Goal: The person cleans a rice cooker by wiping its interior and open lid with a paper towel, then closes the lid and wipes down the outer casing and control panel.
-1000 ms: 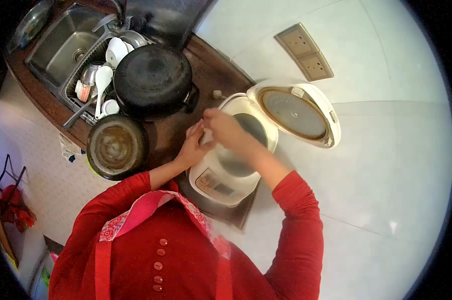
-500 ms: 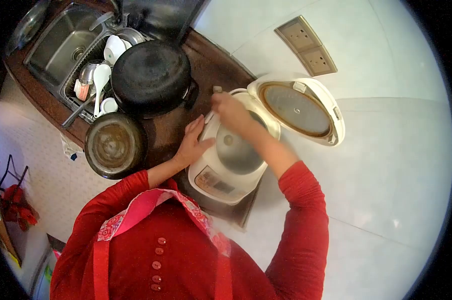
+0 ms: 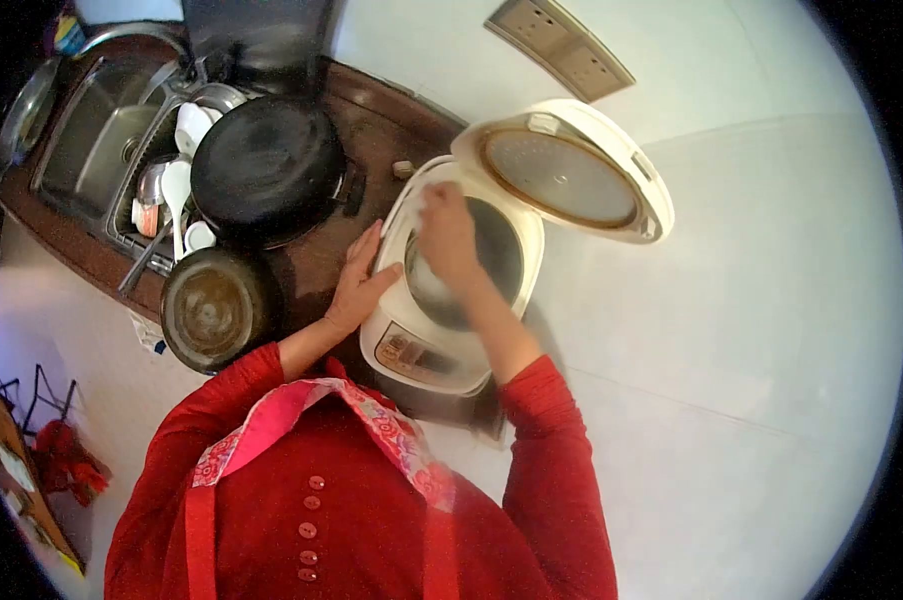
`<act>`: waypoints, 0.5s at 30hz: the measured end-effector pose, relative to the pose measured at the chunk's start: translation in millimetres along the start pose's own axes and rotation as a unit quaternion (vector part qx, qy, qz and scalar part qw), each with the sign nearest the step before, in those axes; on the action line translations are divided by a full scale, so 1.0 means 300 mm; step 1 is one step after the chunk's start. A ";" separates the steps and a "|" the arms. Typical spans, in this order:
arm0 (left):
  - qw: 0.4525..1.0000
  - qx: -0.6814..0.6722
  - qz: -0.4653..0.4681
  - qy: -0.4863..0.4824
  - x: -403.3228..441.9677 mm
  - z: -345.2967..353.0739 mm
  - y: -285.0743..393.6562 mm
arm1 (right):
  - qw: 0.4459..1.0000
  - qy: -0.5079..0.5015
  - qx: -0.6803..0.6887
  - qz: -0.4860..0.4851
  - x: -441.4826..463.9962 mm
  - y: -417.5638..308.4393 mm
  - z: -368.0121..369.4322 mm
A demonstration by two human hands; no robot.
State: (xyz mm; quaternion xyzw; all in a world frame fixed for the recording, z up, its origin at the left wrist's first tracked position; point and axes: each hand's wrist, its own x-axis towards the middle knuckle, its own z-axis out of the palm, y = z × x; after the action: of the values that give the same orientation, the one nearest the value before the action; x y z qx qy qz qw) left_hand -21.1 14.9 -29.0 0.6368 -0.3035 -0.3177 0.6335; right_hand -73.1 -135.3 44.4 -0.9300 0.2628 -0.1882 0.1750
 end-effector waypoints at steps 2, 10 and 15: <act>0.999 0.017 0.028 -0.007 0.000 -0.004 -0.038 | 0.998 -0.026 0.057 -0.012 -0.078 -0.081 -0.011; 0.994 -0.020 0.090 -0.054 0.010 -0.020 0.013 | 0.993 0.072 0.000 -0.094 0.009 0.054 0.039; 0.992 -0.002 0.101 -0.080 0.011 -0.027 0.015 | 0.989 0.107 -0.098 -0.040 0.060 0.108 0.086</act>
State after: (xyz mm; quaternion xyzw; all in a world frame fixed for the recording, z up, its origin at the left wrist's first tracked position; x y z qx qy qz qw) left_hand -12.5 17.3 -24.6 0.5746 -0.4153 -0.3026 0.6371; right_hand -61.1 -165.5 13.0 -0.9267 0.2602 -0.2672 0.0463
